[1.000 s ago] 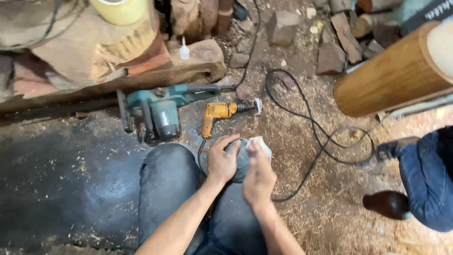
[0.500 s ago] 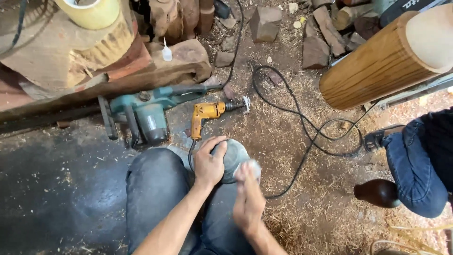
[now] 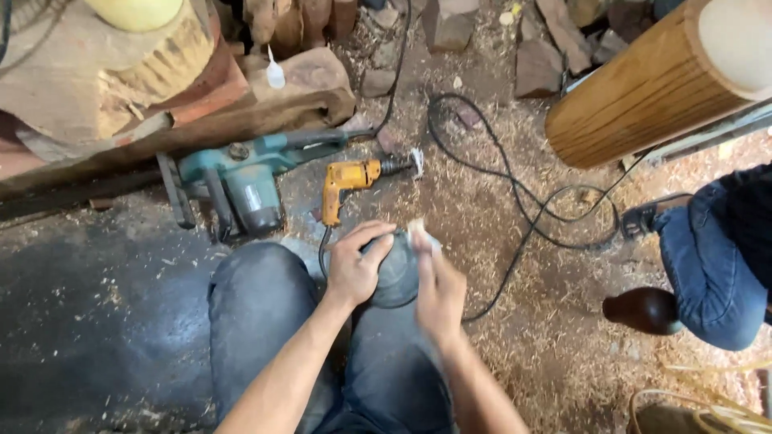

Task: Hand sanding a small, rounded wooden object with a piece of sandpaper to smooth the surface.

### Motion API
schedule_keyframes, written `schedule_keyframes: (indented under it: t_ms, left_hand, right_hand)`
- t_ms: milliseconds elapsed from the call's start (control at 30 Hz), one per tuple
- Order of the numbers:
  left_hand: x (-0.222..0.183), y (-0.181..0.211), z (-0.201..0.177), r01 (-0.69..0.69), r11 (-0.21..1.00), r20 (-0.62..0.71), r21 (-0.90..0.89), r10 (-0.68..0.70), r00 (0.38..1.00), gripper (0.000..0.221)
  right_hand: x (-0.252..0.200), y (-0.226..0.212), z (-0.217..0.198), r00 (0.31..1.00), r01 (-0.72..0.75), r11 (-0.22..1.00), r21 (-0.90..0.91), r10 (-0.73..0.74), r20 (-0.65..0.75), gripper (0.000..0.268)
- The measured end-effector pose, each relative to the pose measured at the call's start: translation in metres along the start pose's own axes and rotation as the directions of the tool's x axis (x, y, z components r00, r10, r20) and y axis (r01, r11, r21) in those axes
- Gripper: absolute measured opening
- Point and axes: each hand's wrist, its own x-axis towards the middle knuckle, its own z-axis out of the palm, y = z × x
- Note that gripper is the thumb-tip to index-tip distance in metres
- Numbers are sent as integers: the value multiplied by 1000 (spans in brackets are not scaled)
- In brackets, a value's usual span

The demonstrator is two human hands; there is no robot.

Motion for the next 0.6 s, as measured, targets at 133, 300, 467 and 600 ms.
schedule_keyframes:
  t_ms: [133, 300, 467, 600]
  left_hand:
    - [6, -1, -2, 6, 1000, 9, 16, -6, 1000, 24]
    - [2, 4, -3, 22, 999, 32, -43, -21, 999, 20]
    - [10, -13, -8, 98, 995, 27, 6, -98, 995, 25]
    - [7, 0, -14, 48, 997, 96, -55, -43, 994, 26]
  right_hand:
    - [-27, 24, 2, 862, 496, 865, -68, -501, -84, 38]
    - [6, 9, 1, 931, 360, 932, 34, -356, -87, 33]
    - [-75, 36, 5, 675, 675, 670, 308, -730, 110, 49]
    - [-111, 228, 17, 937, 215, 972, -89, -180, 300, 45]
